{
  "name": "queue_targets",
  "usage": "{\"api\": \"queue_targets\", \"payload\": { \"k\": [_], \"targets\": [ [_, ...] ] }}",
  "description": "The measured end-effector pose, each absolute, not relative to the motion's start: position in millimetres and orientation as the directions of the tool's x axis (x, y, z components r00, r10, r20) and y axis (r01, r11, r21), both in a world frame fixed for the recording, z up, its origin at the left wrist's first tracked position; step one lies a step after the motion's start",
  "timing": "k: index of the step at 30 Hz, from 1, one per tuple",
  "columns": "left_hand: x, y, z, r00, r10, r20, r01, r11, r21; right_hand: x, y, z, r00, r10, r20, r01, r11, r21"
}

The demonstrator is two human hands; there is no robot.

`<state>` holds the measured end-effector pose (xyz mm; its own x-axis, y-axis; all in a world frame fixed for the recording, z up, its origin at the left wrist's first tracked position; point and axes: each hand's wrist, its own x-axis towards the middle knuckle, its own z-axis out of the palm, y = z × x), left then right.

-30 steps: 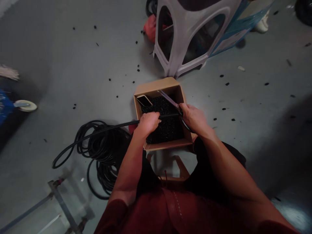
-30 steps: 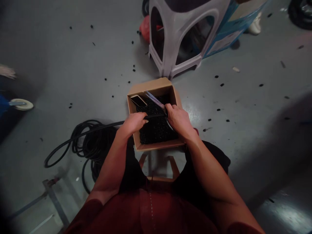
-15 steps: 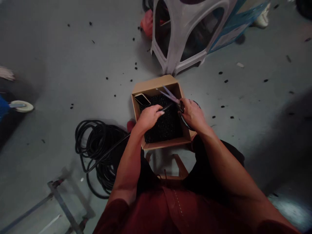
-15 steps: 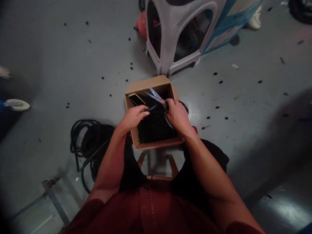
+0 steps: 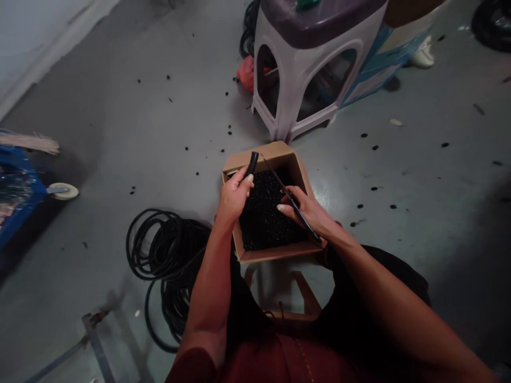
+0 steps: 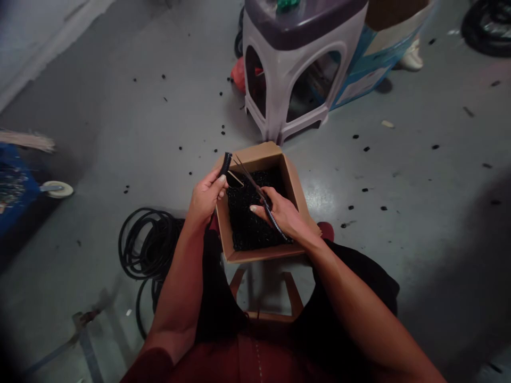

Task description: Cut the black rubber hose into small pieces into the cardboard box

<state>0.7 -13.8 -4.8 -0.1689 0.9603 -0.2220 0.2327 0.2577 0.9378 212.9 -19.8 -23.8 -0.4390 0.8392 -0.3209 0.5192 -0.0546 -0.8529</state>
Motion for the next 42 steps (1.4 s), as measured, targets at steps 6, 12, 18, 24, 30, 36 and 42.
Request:
{"api": "queue_targets", "payload": {
  "k": [6, 12, 18, 24, 30, 36, 42],
  "targets": [
    [5, -21, 3, -0.112, 0.966, -0.234, 0.444, 0.259, 0.858, 225, -30, -18, -0.512, 0.777, -0.366, 0.567, -0.015, -0.824],
    [8, -28, -3, -0.025, 0.953, -0.301, 0.574, 0.26, 0.777, 229, -39, -20, -0.511, 0.77, -0.383, 0.591, -0.009, -0.807],
    [12, -27, -13, 0.035, 0.945, -0.325, 0.598, 0.241, 0.764, 225, -36, -19, -0.518, 0.762, -0.39, 0.595, -0.006, -0.804],
    [11, -27, -7, 0.091, 0.937, -0.338, 0.589, 0.223, 0.777, 226, -35, -25, -0.531, 0.749, -0.397, 0.553, -0.049, -0.832],
    [10, -27, -5, 0.126, 0.94, -0.316, 0.612, 0.177, 0.77, 227, -35, -24, -0.544, 0.748, -0.381, 0.546, -0.03, -0.837],
    [10, -26, -14, 0.121, 0.948, -0.293, 0.651, 0.147, 0.745, 226, -34, -24, -0.529, 0.753, -0.391, 0.634, 0.045, -0.772],
    [9, -25, -11, 0.163, 0.939, -0.304, 0.71, 0.102, 0.696, 227, -35, -29, -0.529, 0.768, -0.362, 0.652, 0.094, -0.752]
  ]
}}
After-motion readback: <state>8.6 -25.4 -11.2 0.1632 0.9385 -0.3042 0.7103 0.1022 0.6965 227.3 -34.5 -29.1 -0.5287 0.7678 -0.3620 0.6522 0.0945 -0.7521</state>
